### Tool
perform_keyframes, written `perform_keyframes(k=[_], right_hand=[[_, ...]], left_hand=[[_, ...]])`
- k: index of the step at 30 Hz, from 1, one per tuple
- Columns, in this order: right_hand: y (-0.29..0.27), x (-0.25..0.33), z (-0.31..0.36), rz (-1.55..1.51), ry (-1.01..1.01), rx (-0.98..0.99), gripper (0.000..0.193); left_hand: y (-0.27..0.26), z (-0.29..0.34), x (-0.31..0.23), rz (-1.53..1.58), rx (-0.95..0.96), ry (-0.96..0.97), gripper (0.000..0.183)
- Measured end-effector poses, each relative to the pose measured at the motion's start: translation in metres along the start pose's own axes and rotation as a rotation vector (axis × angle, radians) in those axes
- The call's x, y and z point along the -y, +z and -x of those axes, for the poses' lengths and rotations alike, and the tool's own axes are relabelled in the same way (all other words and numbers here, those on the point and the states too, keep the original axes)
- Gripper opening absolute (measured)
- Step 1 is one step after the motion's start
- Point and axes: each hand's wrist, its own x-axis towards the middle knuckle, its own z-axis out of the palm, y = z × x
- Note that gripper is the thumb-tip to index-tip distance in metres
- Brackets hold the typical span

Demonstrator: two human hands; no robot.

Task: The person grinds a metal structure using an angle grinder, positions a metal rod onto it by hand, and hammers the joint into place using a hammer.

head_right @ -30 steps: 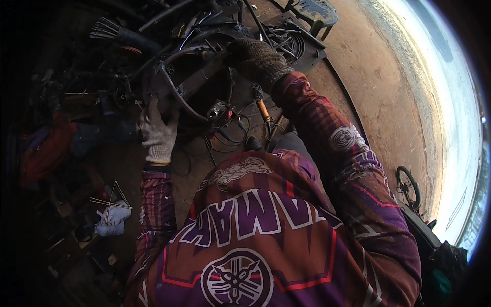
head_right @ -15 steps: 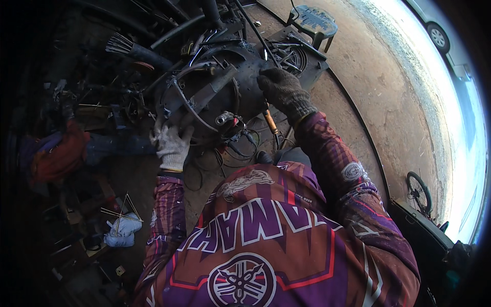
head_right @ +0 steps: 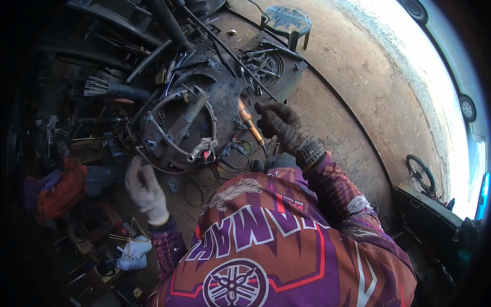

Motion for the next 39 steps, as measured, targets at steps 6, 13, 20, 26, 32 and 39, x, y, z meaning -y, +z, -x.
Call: perform_keyframes(k=[6, 13, 20, 26, 32, 39], right_hand=[[0.026, 0.117, -0.007, 0.833, -0.623, 0.547, 0.045], [-0.001, 0.1, -0.03, 0.888, -0.907, 0.712, 0.034], [-0.024, 0.085, -0.045, 0.695, -0.411, 0.667, 0.028], [-0.027, 0.081, -0.074, 0.76, -0.557, 0.734, 0.029], [-0.092, -0.022, -0.166, 0.656, -0.293, 0.423, 0.038], [-0.214, -0.05, -0.334, 1.376, 0.065, 0.008, 0.061]], left_hand=[[0.002, -0.078, -0.153, 0.221, 0.367, 0.522, 0.031], [0.065, -0.093, -0.219, 0.183, 0.686, 0.618, 0.033], [0.113, -0.076, -0.235, 0.203, 0.497, 0.464, 0.03], [0.14, -0.067, -0.235, 0.124, 0.553, 0.207, 0.02], [0.126, -0.096, -0.261, 0.036, 0.64, 0.212, 0.025], [0.062, -0.139, -0.192, -0.277, 0.5, 0.171, 0.03]])
